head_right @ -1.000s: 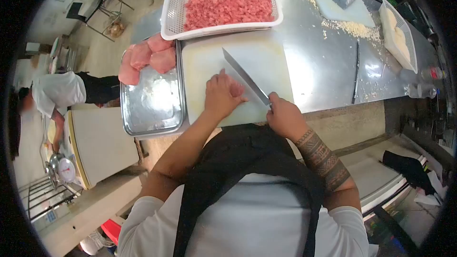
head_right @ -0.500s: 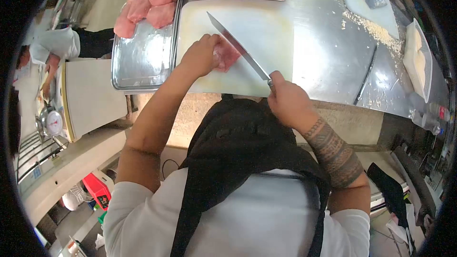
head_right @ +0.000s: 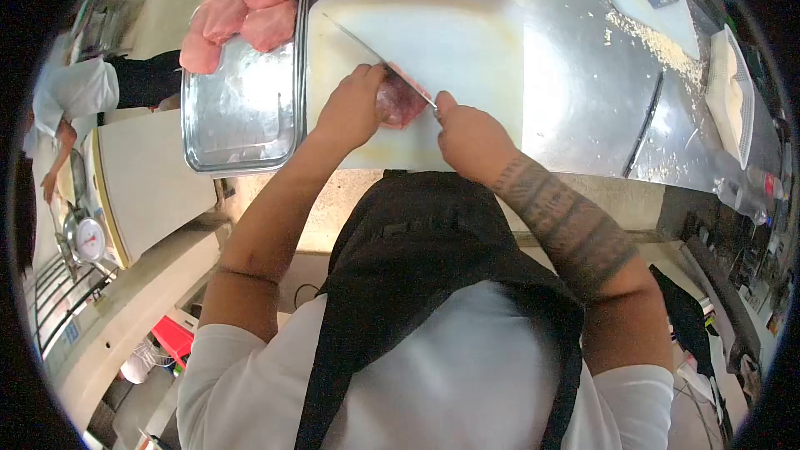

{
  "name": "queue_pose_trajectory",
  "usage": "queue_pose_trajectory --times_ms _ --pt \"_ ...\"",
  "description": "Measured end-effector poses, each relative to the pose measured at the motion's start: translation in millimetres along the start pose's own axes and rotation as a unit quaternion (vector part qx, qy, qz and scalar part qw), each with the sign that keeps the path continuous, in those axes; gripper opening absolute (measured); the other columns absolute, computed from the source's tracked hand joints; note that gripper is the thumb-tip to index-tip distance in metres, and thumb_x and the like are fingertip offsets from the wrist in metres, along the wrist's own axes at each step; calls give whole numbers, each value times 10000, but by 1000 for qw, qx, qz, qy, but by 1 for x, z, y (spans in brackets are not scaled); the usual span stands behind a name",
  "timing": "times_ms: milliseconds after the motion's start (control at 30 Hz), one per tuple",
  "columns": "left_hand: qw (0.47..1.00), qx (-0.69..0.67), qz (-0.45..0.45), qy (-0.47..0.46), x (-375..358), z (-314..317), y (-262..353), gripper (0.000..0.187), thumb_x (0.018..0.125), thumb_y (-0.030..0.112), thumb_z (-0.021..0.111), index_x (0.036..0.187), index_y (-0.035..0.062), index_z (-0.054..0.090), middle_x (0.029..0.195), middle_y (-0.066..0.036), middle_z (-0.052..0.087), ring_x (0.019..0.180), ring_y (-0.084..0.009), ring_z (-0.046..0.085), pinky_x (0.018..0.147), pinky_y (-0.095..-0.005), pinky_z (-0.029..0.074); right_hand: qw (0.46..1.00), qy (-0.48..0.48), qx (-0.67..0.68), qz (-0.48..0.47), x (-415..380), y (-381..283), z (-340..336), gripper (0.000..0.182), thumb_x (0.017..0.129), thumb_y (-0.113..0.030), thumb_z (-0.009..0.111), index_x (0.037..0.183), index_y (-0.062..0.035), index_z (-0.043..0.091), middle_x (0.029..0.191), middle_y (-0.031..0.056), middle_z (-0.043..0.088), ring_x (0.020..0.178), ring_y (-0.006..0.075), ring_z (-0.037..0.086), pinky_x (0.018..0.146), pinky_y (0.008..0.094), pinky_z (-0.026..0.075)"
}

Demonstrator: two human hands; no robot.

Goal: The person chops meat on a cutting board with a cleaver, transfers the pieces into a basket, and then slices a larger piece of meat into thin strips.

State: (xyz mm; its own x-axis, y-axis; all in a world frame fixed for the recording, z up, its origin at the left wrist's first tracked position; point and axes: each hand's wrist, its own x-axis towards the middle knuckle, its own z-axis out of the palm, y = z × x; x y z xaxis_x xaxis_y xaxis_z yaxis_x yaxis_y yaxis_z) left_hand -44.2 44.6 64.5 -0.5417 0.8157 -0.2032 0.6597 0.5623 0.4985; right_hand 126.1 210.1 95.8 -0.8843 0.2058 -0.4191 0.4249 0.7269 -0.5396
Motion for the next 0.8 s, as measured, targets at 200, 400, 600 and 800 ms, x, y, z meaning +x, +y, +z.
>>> queue_pose_trajectory --times_ms 200,400,600,800 --pt "997 -43 15 57 -8 2 -4 616 810 122 831 1355 -16 579 1211 -239 624 1142 -448 637 978 -499 540 999 43 -23 -10 -5 -14 -11 229 942 -87 577 1138 -12 486 834 267 686 833 496 683 752 593 533" --pt "999 -36 -12 17 -2 2 -2 609 800 158 860 1318 -16 591 1209 -224 627 1135 -443 635 963 -506 539 999 -20 -33 28 -75 -17 -52 231 932 -50 579 1135 -5 481 815 268 667 827 494 674 735 602 508" --pt "999 -30 -4 20 0 1 -1 549 798 137 851 1266 -10 606 1201 -220 638 1115 -438 643 958 -512 536 999 -30 -21 22 -38 -17 -34 254 939 -81 591 1163 -9 495 859 267 705 847 486 701 761 583 550" --pt "996 -84 -1 44 -2 5 -11 506 781 129 862 1215 7 633 1158 -236 669 1111 -455 656 954 -506 539 1000 25 -8 -5 -1 -19 14 259 947 -86 583 1180 -9 501 877 271 716 842 481 707 761 586 555"
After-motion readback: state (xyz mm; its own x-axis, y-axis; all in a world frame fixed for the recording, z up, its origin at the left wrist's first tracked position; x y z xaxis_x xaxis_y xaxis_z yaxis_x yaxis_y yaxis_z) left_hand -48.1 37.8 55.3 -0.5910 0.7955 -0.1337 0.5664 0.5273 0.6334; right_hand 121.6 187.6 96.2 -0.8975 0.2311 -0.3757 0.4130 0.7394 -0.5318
